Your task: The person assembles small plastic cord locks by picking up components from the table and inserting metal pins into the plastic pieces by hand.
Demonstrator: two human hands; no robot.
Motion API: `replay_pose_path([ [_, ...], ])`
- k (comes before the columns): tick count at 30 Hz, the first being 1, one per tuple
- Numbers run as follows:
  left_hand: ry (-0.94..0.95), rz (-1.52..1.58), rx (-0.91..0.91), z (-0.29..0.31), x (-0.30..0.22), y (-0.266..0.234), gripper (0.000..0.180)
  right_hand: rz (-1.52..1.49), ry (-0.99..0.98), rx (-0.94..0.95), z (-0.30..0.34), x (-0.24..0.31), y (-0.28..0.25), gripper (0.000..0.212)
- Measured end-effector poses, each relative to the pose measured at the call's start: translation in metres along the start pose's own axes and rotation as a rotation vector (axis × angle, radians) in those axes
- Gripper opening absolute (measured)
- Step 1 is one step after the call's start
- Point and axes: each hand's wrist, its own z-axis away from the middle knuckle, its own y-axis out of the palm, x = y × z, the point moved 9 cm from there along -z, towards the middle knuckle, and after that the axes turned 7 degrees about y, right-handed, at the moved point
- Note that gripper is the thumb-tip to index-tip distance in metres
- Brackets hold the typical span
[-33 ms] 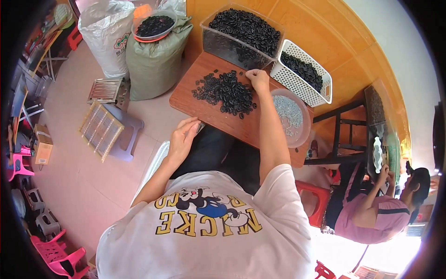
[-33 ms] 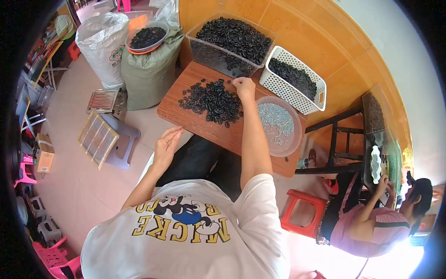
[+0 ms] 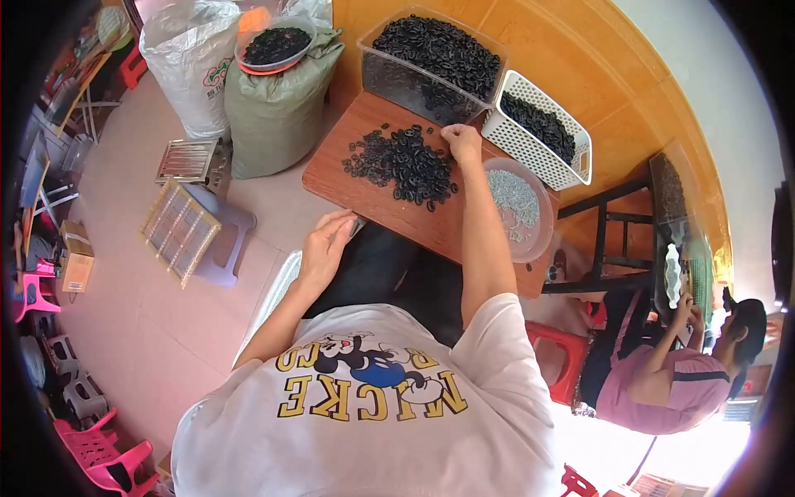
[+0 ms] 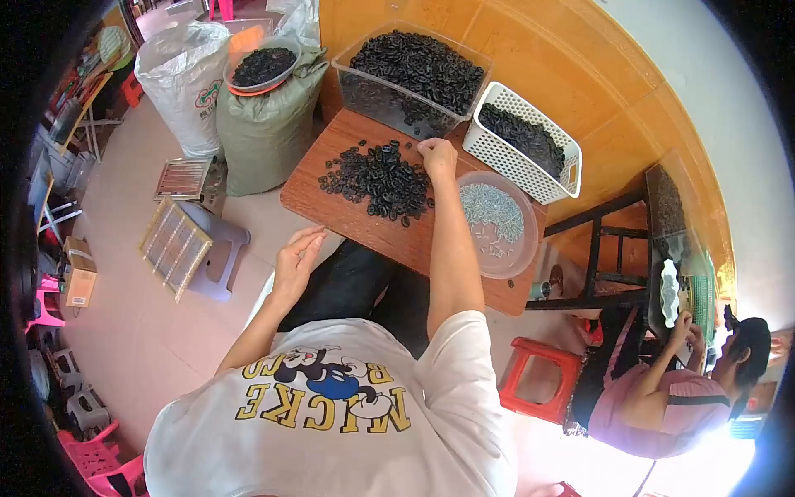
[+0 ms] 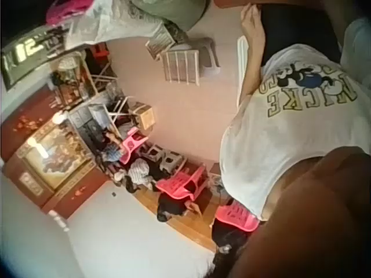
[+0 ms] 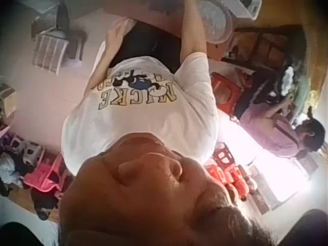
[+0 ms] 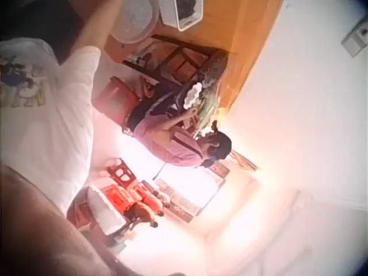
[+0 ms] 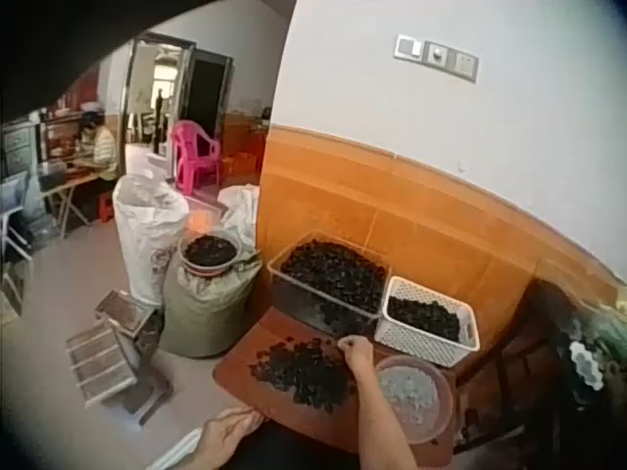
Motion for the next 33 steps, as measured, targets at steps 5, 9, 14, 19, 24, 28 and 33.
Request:
replay_pose_path([
  [5,-0.051,0.045,0.014,0.011,0.009,0.002,0.026,-0.280,0.195,-0.067,0.014,-0.021,0.016,0.023],
  [9,-0.032,0.018,0.050,0.020,0.006,0.003,0.027,-0.430,0.107,0.006,0.015,-0.005,0.031,0.023],
  [14,-0.063,0.014,0.064,0.029,0.008,-0.003,0.028,0.056,-0.157,0.000,0.029,0.034,0.017,0.020],
  [19,-0.111,0.011,0.106,0.036,0.017,0.010,0.026,-0.111,-0.256,-0.128,0.088,0.076,-0.014,0.019],
  [24,-0.442,0.249,0.154,0.016,0.013,0.038,0.020,-0.500,-0.286,-0.171,0.209,0.057,-0.060,0.011],
  [28,-0.109,-0.003,0.238,-0.030,-0.022,0.079,0.019,-0.494,-0.027,-0.143,0.281,-0.030,-0.059,0.012],
  [33,0.297,-0.074,0.454,-0.072,-0.087,0.172,0.015,-0.417,0.182,-0.187,0.333,-0.101,-0.059,0.010],
])
